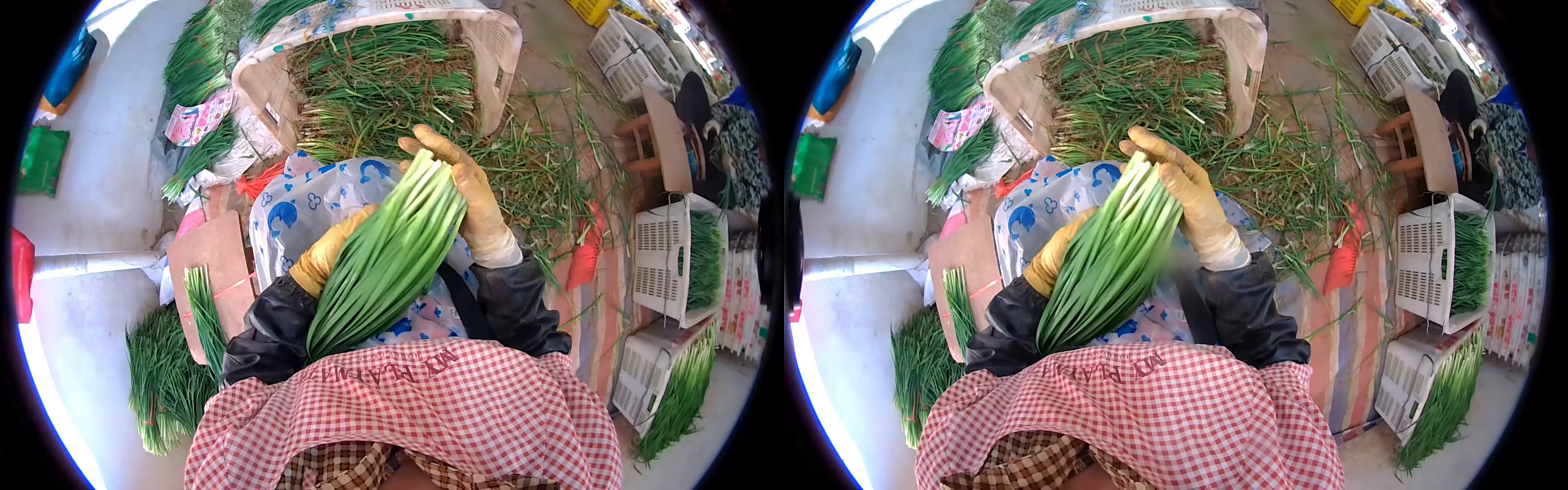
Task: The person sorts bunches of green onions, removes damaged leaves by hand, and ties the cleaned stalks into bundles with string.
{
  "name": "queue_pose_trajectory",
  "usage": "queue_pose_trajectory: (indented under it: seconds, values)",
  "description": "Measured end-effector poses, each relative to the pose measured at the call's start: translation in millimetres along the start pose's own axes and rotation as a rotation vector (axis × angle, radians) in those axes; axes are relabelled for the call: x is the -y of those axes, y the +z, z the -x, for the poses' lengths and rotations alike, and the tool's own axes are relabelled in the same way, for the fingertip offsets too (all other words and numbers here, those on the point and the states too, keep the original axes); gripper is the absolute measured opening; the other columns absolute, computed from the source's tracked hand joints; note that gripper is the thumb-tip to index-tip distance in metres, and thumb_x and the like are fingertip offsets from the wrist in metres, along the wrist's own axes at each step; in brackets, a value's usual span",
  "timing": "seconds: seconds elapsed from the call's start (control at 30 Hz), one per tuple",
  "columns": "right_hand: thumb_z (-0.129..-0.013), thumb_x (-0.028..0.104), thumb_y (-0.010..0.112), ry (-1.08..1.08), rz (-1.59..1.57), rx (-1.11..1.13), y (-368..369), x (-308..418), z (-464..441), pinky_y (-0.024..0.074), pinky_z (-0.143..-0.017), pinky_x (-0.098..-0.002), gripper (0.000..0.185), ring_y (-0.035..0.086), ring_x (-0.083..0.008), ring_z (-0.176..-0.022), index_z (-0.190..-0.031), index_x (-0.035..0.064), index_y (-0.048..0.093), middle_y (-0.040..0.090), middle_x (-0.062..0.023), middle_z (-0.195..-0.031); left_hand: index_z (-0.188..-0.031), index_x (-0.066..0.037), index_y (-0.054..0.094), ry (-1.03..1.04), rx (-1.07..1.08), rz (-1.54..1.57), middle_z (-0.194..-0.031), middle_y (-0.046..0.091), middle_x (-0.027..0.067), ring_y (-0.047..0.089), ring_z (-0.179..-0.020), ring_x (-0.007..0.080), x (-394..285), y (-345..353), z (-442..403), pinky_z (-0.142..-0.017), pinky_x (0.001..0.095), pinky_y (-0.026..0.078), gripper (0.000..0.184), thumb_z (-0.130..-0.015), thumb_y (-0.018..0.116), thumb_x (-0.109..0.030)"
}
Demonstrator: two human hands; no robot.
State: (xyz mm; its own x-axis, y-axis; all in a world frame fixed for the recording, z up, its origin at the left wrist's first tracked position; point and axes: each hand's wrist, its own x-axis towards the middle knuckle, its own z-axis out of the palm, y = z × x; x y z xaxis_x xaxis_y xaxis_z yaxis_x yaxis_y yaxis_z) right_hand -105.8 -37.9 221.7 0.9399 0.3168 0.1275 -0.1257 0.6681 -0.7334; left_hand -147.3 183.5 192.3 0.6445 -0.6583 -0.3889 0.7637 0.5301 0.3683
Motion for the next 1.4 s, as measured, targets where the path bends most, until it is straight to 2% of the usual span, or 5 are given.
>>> queue_pose_trajectory:
  seconds: [0.7,0.87,0.97,1.3,1.4]
  values:
    - [-0.091,0.032,0.057,-0.29,0.941,0.066,20,63,-24,0.0439,-0.063,-0.0243,0.03,0.057,-0.0118,-0.072,-0.092,0.0034,0.065,0.064,-0.0032,-0.08,-0.138,0.002,0.042,-0.218,0.396,-0.011,-0.133,0.052,0.0166,0.052,-0.119,0.0232,-16,51,-8,-0.104,0.0364,0.039,0.063,-0.094,0.051,-0.042]
    - [-0.09,0.02,0.06,-0.385,0.611,-0.48,-31,243,-56,0.0547,-0.065,-0.0313,0.022,0.065,-0.0194,-0.072,-0.096,-0.001,0.065,0.066,-0.0091,-0.085,-0.143,-0.003,0.036,0.554,-0.065,-0.111,-0.142,0.043,0.0176,0.05,-0.121,0.0288,-133,-18,50,-0.106,0.0479,0.035,0.072,-0.092,0.047,-0.053]
    - [-0.085,0.019,0.068,-0.433,1.564,-0.491,-87,297,-71,0.0473,-0.069,-0.0249,0.025,0.059,-0.0116,-0.074,-0.093,-0.0041,0.069,0.067,-0.0072,-0.083,-0.138,-0.005,0.043,0.661,-0.244,-0.088,-0.136,0.05,0.015,0.055,-0.112,0.0251,-136,-8,56,-0.097,0.0408,0.043,0.06,-0.094,0.048,-0.047]
    - [-0.083,0.031,0.067,-0.462,1.904,-0.643,-31,307,-61,0.0477,-0.071,-0.0286,0.038,0.06,-0.0148,-0.072,-0.097,-0.004,0.069,0.068,-0.0111,-0.078,-0.101,-0.011,0.067,1.728,0.095,-1.752,-0.117,0.06,0.011,0.054,-0.112,0.0293,-42,201,-100,-0.091,0.0415,0.045,0.029,-0.081,0.066,-0.032]
    - [-0.085,0.03,0.065,-0.458,1.702,-0.683,-47,323,-39,0.0491,-0.072,-0.029,0.038,0.063,-0.0183,-0.073,-0.1,-0.0051,0.067,0.069,-0.013,-0.088,-0.1,-0.013,0.07,1.265,0.08,-2.163,-0.12,0.057,0.0106,0.05,-0.115,0.0298,26,186,-141,-0.084,0.0421,0.046,0.037,-0.08,0.063,-0.043]
